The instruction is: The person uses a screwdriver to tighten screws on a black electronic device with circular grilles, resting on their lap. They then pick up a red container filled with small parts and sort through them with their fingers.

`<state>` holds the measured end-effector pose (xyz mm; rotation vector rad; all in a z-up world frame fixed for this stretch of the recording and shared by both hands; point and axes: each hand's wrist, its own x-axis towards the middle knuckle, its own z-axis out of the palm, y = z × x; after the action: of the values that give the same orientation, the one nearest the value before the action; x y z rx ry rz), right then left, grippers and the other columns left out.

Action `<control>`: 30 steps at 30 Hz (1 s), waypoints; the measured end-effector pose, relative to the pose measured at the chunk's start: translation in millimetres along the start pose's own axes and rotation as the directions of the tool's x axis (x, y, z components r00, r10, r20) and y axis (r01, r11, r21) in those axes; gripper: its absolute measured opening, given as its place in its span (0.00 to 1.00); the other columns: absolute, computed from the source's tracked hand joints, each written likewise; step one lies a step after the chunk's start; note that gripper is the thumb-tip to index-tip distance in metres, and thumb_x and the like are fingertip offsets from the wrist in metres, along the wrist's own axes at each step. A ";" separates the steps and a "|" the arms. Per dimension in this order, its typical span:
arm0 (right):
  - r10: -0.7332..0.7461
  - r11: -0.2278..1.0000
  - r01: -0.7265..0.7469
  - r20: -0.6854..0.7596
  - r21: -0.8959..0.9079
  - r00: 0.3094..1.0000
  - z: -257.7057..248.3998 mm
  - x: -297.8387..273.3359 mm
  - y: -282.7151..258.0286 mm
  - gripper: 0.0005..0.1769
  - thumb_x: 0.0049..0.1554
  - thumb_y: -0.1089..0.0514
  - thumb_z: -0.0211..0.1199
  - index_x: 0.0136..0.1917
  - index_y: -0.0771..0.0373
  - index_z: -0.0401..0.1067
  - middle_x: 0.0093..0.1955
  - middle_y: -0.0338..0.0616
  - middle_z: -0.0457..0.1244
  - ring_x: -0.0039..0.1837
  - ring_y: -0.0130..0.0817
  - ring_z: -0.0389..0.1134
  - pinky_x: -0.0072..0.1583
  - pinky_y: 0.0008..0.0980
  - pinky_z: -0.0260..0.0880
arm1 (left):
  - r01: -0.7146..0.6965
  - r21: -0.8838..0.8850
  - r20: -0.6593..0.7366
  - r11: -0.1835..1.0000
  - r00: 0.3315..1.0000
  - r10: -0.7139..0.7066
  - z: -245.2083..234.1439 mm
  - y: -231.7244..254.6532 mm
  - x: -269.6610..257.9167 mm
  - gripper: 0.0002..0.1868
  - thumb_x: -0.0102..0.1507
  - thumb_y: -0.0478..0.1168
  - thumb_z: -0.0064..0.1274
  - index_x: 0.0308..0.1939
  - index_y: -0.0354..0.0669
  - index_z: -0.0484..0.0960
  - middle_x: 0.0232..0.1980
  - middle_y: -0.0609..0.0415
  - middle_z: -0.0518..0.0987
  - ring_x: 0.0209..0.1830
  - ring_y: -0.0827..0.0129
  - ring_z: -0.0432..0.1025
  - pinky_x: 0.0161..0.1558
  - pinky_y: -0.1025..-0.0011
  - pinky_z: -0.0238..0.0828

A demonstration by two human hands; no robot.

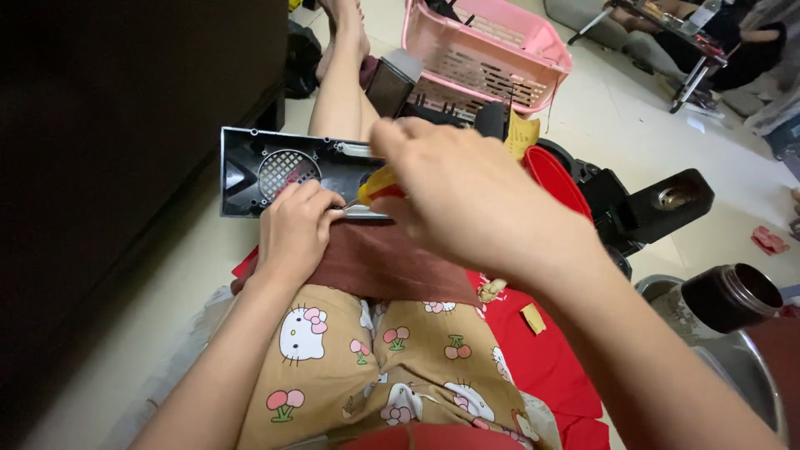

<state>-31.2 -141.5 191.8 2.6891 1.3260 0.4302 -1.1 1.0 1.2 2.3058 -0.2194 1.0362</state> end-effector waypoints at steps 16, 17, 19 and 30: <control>0.186 0.979 -0.204 -0.346 -0.016 0.920 38.2 0.3 -1.2 0.19 0.51 0.49 0.61 0.31 0.66 0.62 0.20 0.47 0.59 0.22 0.47 0.61 0.24 0.39 0.58 | -0.038 0.005 -0.007 0.999 0.999 0.038 3.7 -4.2 -1.6 0.02 0.52 0.33 0.52 0.28 0.42 0.76 0.30 0.57 0.70 0.30 0.64 0.64 0.34 0.69 0.62; 0.244 0.964 -0.267 -0.364 -0.013 0.899 38.4 0.8 -3.0 0.18 0.50 0.49 0.60 0.32 0.67 0.65 0.21 0.49 0.60 0.23 0.48 0.61 0.25 0.40 0.59 | -0.042 0.003 -0.007 0.999 0.999 0.042 3.0 -3.2 -1.4 0.02 0.52 0.33 0.52 0.28 0.42 0.76 0.30 0.56 0.70 0.30 0.64 0.64 0.35 0.69 0.62; 0.301 0.945 -0.327 -0.381 -0.004 0.874 38.2 1.9 -6.9 0.18 0.50 0.49 0.59 0.33 0.67 0.68 0.22 0.52 0.60 0.23 0.48 0.61 0.26 0.41 0.60 | -0.043 0.005 -0.003 0.999 0.999 0.043 2.2 -1.7 -1.6 0.02 0.51 0.33 0.52 0.28 0.41 0.76 0.30 0.56 0.71 0.30 0.64 0.64 0.35 0.69 0.63; 0.071 0.997 -0.071 -0.088 0.002 0.994 15.7 -9.7 -2.1 0.13 0.41 0.59 0.59 0.39 0.68 0.62 0.29 0.52 0.60 0.24 0.49 0.59 0.27 0.42 0.58 | -0.011 0.030 -0.008 1.000 1.000 0.011 2.7 -0.4 -0.7 0.02 0.52 0.34 0.52 0.28 0.43 0.76 0.31 0.58 0.71 0.31 0.64 0.65 0.34 0.69 0.63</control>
<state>-33.7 -147.5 174.4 2.7524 1.2534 0.5632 0.2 -0.4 -0.9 2.3290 -0.2146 1.0606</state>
